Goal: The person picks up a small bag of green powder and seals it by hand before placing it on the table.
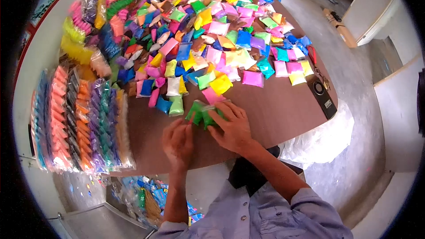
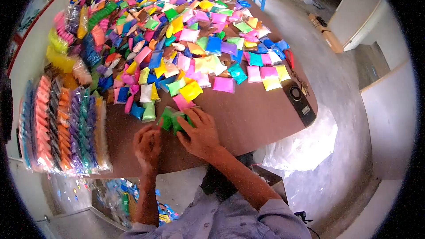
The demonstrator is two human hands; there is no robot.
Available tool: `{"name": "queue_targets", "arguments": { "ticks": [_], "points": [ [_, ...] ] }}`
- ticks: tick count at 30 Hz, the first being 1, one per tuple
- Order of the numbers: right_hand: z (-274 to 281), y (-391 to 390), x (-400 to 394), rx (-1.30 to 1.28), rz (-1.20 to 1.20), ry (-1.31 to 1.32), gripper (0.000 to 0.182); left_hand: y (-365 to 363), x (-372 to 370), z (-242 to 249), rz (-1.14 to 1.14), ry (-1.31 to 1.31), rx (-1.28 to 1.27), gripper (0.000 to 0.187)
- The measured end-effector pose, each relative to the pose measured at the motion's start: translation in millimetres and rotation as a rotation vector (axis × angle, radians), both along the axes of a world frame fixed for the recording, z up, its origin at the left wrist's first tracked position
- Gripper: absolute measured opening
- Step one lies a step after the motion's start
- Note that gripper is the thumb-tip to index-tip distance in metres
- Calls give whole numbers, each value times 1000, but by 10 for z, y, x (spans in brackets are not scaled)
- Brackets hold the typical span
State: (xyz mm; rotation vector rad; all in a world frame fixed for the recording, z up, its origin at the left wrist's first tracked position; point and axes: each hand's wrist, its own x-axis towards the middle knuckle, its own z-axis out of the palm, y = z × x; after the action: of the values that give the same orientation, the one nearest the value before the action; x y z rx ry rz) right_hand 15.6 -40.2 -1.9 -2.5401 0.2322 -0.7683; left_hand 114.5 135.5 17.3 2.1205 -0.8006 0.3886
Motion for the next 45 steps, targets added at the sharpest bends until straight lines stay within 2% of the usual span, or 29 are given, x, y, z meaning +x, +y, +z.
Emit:
{"name": "queue_targets", "arguments": {
  "ticks": [1, 5, 14, 23, 27, 29, 30, 32, 34, 36, 39, 44, 45],
  "points": [
    [17, -8, -13, 5, 19, -4, 45, -77, 61, 2, -57, -183, 67, 8],
    [-6, -25, -32, -9, 57, 4, 46, -241, 161, -133, -133, -102, 209, 9],
    [2, 190, 97, 6, 46, -16, 44, -29, -64, -140, 3, -7, 76, 10],
    [59, 137, 83, 95, 53, -79, 46, -29, -24, -157, -35, -58, 48, 9],
    [99, 50, 67, 134, 26, -116, 44, -18, -20, -166, -10, 1, -5, 7],
    [133, -113, 46, 146, -29, -159, 36, 7, 37, -239, 54, 160, -191, 8],
    [119, -260, 68, 144, -29, -155, 36, 29, 55, -230, 54, 164, -193, 8],
    [113, -694, 172, 113, -211, -238, 23, 83, 69, -155, 181, 567, -280, 14],
    [359, -1156, 310, 76, -388, -321, 13, 82, 77, -171, 176, 549, -260, 16],
    [397, -1693, 510, -38, -454, -296, 15, 67, 79, -165, 170, 531, -242, 18],
    [448, -2283, 889, -34, -561, -248, 18, 44, 92, -91, 128, 498, -221, 18],
    [496, -2584, 1308, 60, -581, -15, 25, 23, 87, -68, 162, 542, -203, 17],
    [428, -2597, 1354, -60, -596, 21, 23, 32, 93, -107, 157, 543, -199, 17]
  ]
}}
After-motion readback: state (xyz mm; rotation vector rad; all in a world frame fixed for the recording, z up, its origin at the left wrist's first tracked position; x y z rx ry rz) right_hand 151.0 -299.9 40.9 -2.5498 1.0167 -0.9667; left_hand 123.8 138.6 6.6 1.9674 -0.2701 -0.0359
